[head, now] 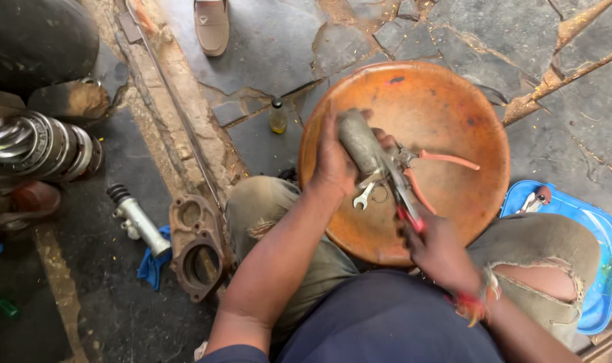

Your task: The person sits on the ground and disassembles a mechanical part using wrenches and pliers. They remove a bolt, separate components, and use pliers to adjust internal parts. The person then applies oil to the part and continues to manipulate it with tools.

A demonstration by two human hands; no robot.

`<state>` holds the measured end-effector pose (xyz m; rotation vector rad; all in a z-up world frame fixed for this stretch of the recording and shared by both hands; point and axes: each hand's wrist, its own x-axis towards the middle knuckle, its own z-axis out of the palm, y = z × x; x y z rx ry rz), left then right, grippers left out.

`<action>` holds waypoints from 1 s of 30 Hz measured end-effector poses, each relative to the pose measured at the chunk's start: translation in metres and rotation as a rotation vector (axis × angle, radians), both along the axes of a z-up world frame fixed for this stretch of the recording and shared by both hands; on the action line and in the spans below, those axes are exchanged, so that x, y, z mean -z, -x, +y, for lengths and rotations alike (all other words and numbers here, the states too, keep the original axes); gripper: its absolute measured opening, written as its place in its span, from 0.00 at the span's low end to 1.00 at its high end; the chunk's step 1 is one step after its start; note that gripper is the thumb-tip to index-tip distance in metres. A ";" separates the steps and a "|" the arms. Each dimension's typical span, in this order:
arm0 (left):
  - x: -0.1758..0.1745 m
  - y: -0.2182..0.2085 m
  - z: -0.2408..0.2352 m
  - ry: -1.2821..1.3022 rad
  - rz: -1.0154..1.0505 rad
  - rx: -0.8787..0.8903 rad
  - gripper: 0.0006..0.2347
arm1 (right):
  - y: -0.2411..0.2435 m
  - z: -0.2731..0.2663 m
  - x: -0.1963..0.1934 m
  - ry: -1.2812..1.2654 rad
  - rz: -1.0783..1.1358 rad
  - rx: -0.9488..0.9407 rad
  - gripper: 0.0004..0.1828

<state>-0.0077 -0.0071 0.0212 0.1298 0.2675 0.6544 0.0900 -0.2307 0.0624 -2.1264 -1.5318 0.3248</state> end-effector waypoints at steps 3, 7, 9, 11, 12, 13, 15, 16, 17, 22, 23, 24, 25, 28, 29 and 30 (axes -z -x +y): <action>0.007 0.001 0.005 -0.222 0.245 -0.029 0.26 | 0.005 0.006 0.004 0.252 0.533 0.169 0.11; 0.004 0.005 -0.001 -0.067 0.163 0.017 0.28 | -0.006 -0.016 -0.039 -0.252 0.562 -0.111 0.11; -0.002 0.002 -0.002 -0.056 0.100 0.029 0.27 | -0.016 -0.010 -0.063 -0.219 0.759 -0.043 0.12; -0.002 0.004 -0.008 -0.031 0.041 0.018 0.27 | -0.017 -0.013 -0.078 -0.269 0.933 -0.022 0.12; -0.006 0.005 -0.002 -0.035 0.008 0.012 0.27 | -0.017 -0.007 -0.079 -0.366 1.003 -0.053 0.10; -0.011 0.004 0.004 -0.063 0.035 0.011 0.27 | -0.018 -0.003 -0.080 -0.462 1.070 -0.087 0.09; -0.011 0.007 -0.001 -0.077 0.102 0.021 0.28 | -0.025 0.000 -0.077 -0.537 1.303 -0.004 0.12; -0.010 0.009 -0.003 -0.061 0.094 0.034 0.27 | -0.030 -0.003 -0.078 -0.573 1.420 0.056 0.16; -0.009 0.010 -0.003 -0.044 0.086 0.047 0.27 | -0.039 -0.006 -0.081 -0.509 1.468 0.080 0.14; -0.011 0.011 -0.001 -0.154 0.207 -0.055 0.29 | -0.061 0.001 -0.087 -0.335 1.583 0.129 0.20; -0.012 0.011 -0.001 -0.160 0.227 -0.073 0.29 | -0.055 0.001 -0.085 -0.263 1.684 0.298 0.20; -0.013 0.013 0.000 -0.165 0.254 -0.098 0.29 | -0.044 -0.002 -0.080 -0.178 1.785 0.467 0.21; -0.013 0.012 0.001 -0.164 0.240 -0.088 0.29 | -0.035 -0.005 -0.076 -0.088 1.877 0.640 0.21; -0.014 0.011 -0.001 -0.156 0.243 -0.066 0.29 | -0.021 -0.013 -0.060 -0.012 1.763 0.157 0.24; -0.015 0.012 -0.003 -0.159 0.260 -0.064 0.29 | -0.024 -0.016 -0.057 -0.032 1.781 0.152 0.23; -0.017 0.011 -0.004 -0.165 0.270 -0.064 0.29 | -0.031 -0.018 -0.056 -0.055 1.794 0.144 0.23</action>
